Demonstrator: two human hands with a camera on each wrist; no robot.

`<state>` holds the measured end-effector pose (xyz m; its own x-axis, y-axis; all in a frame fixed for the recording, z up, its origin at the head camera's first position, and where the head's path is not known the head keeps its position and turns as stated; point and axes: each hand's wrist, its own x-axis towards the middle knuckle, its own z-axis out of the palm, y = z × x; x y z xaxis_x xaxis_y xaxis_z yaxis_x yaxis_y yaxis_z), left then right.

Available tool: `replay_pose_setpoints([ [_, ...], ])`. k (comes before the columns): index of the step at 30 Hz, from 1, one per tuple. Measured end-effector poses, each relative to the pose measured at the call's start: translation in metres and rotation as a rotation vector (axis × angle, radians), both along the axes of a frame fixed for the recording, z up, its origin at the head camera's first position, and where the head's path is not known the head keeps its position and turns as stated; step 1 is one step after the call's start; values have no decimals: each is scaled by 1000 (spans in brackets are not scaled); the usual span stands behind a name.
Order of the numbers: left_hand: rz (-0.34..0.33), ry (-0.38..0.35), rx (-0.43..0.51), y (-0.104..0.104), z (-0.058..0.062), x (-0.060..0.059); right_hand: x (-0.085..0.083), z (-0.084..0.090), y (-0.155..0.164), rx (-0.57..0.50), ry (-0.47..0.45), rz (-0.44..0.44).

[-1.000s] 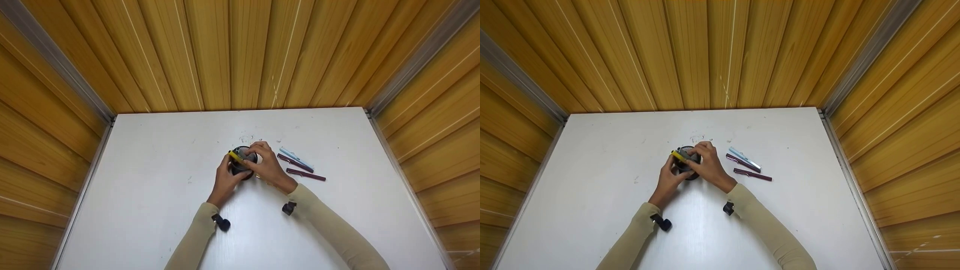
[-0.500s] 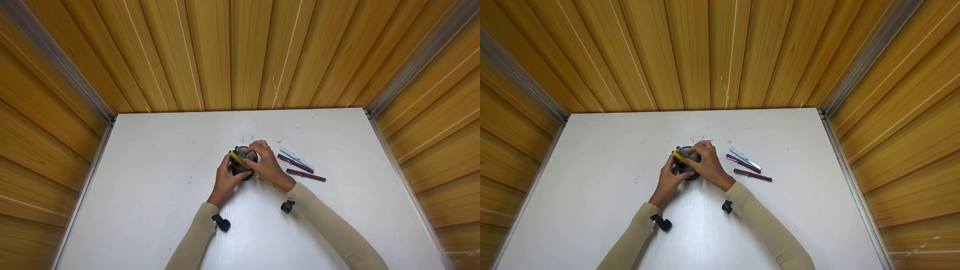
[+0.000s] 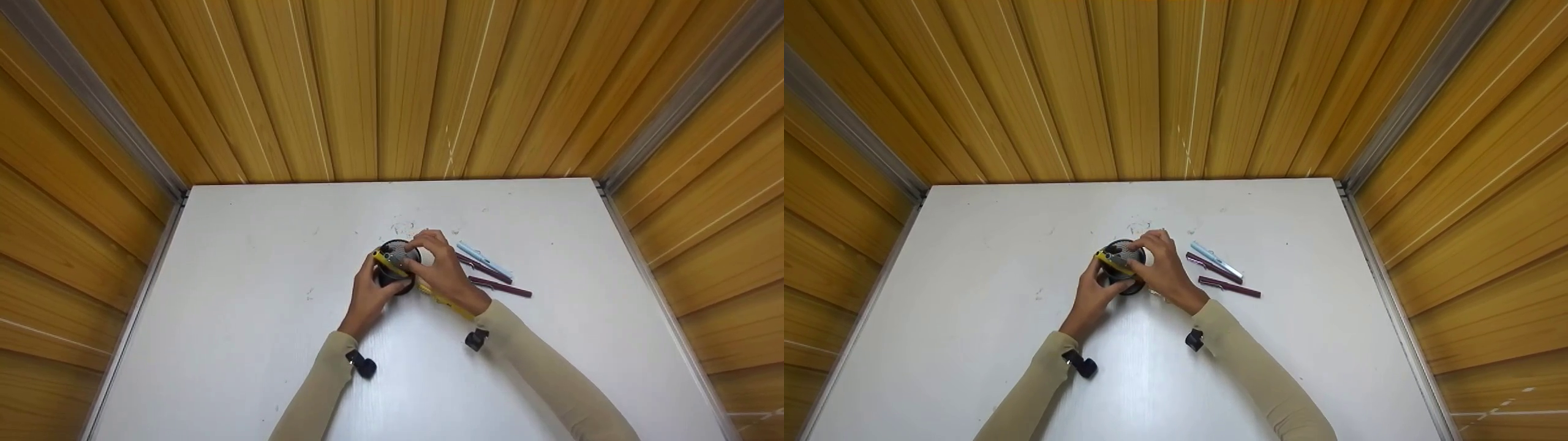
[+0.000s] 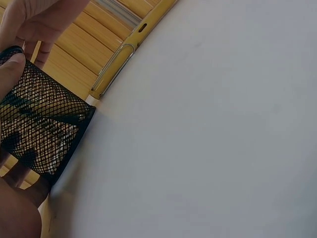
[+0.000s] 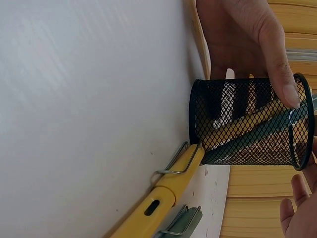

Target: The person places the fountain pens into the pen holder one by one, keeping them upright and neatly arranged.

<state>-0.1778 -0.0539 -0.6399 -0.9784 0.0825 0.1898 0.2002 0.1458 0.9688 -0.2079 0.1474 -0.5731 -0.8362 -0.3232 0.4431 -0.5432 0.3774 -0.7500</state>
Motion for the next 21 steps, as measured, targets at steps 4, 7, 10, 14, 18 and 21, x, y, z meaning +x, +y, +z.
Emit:
replay_pose_setpoints([
  [4, 2, -5, -8, 0, 1, 0, -1, -1, 8, -24, 41, 19],
  [7, 8, -17, -26, 1, 3, 1, -2, 0, 13, -48, 50, 36],
  [10, 13, -31, -40, 1, 5, 1, -2, 1, 18, -46, 71, 42],
  [14, 13, -32, -28, 1, 5, 1, -3, 0, 24, -37, 97, 32],
  [18, 13, -29, -14, 1, 3, 0, -4, -1, 29, -51, 87, 20],
  [21, 13, -31, 0, 2, 3, 1, -3, -1, 34, -40, 64, 14],
])
